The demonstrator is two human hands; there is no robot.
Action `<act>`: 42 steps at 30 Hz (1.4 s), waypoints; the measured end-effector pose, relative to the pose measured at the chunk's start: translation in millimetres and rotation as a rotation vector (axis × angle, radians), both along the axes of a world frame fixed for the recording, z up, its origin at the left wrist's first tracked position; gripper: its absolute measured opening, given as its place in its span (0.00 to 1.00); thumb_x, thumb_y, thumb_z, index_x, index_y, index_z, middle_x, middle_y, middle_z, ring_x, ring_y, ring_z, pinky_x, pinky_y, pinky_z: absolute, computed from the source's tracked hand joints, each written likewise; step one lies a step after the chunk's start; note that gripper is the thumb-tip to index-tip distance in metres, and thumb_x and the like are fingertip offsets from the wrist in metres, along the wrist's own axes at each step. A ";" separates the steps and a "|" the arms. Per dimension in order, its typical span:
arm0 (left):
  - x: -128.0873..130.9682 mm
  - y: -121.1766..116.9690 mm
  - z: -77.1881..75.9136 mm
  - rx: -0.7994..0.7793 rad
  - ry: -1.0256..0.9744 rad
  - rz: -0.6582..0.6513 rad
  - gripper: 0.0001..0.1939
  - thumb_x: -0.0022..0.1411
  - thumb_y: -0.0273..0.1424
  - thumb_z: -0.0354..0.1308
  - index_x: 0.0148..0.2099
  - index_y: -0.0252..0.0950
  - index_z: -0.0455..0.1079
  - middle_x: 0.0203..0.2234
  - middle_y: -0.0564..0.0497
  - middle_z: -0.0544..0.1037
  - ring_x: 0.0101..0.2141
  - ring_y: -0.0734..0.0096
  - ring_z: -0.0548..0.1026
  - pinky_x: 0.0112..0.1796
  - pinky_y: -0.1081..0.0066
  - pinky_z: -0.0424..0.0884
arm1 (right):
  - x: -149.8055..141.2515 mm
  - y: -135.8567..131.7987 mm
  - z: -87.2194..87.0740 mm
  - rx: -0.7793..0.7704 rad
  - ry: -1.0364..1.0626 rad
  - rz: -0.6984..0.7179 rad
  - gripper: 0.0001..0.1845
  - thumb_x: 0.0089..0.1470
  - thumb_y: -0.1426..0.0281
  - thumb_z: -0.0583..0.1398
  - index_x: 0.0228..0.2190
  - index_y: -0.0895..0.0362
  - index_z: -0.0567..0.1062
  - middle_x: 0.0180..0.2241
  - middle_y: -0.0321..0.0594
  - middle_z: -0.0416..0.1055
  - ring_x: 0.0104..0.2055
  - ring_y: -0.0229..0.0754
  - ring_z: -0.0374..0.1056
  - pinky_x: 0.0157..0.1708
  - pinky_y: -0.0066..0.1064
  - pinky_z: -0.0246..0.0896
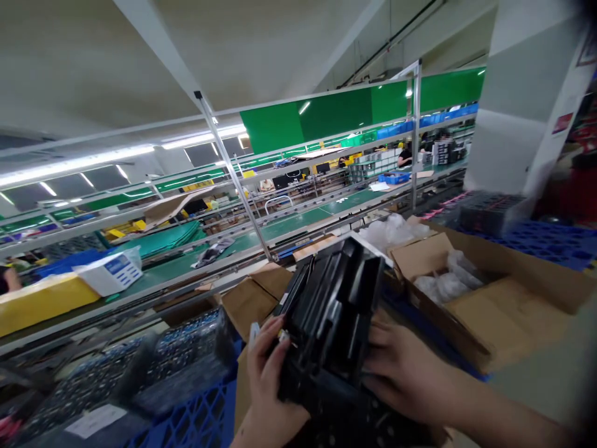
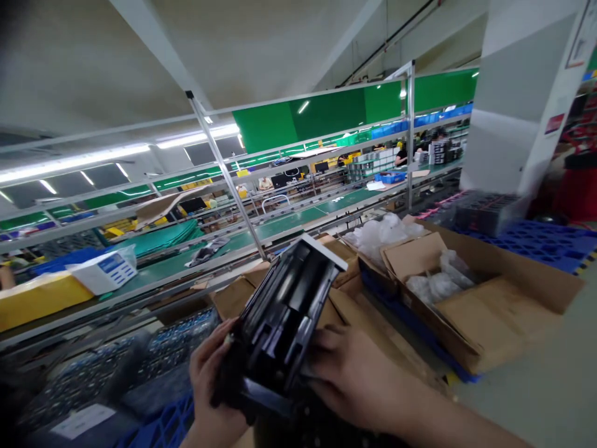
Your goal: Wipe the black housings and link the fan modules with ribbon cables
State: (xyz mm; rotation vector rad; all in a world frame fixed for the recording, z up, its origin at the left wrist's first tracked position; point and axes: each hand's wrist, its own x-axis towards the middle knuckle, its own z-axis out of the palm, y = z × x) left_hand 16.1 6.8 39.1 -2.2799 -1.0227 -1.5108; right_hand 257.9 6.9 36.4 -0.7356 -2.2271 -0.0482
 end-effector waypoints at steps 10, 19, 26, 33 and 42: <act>0.5 6.7 14.6 0.294 0.665 -0.151 0.16 0.47 0.32 0.58 0.42 0.38 0.66 0.33 0.51 0.73 0.40 0.66 0.70 0.46 0.64 0.66 | -8.0 -4.9 6.4 0.021 -0.034 -0.171 0.07 0.47 0.73 0.53 0.28 0.55 0.70 0.34 0.41 0.69 0.32 0.39 0.64 0.30 0.30 0.62; 8.6 14.8 11.4 0.218 0.926 -0.371 0.15 0.52 0.32 0.54 0.44 0.51 0.66 0.36 0.53 0.71 0.41 0.64 0.68 0.47 0.60 0.63 | -39.9 62.5 2.5 -0.251 -0.114 -0.200 0.07 0.50 0.70 0.52 0.30 0.55 0.70 0.37 0.39 0.68 0.38 0.38 0.63 0.37 0.29 0.58; 20.7 21.2 1.8 0.146 1.046 -0.521 0.14 0.56 0.31 0.50 0.44 0.50 0.66 0.38 0.52 0.70 0.37 0.66 0.68 0.44 0.62 0.65 | -63.1 124.8 -5.1 -0.495 -0.193 -0.019 0.12 0.51 0.67 0.51 0.34 0.55 0.72 0.37 0.38 0.70 0.39 0.37 0.64 0.37 0.26 0.57; 10.6 21.9 -11.2 0.065 1.073 -0.564 0.12 0.56 0.32 0.49 0.42 0.50 0.66 0.35 0.52 0.70 0.36 0.67 0.68 0.41 0.64 0.65 | -65.3 144.5 -6.8 -0.626 -0.356 0.076 0.12 0.46 0.64 0.54 0.30 0.55 0.75 0.32 0.39 0.73 0.34 0.41 0.67 0.31 0.27 0.57; -55.2 35.0 -43.3 -0.291 0.558 0.063 0.31 0.40 0.29 0.62 0.50 0.40 0.60 0.44 0.44 0.66 0.45 0.56 0.65 0.46 0.54 0.62 | 14.1 110.6 -73.0 -0.632 0.479 -0.604 0.24 0.53 0.59 0.45 0.38 0.64 0.71 0.34 0.49 0.72 0.38 0.48 0.66 0.38 0.39 0.60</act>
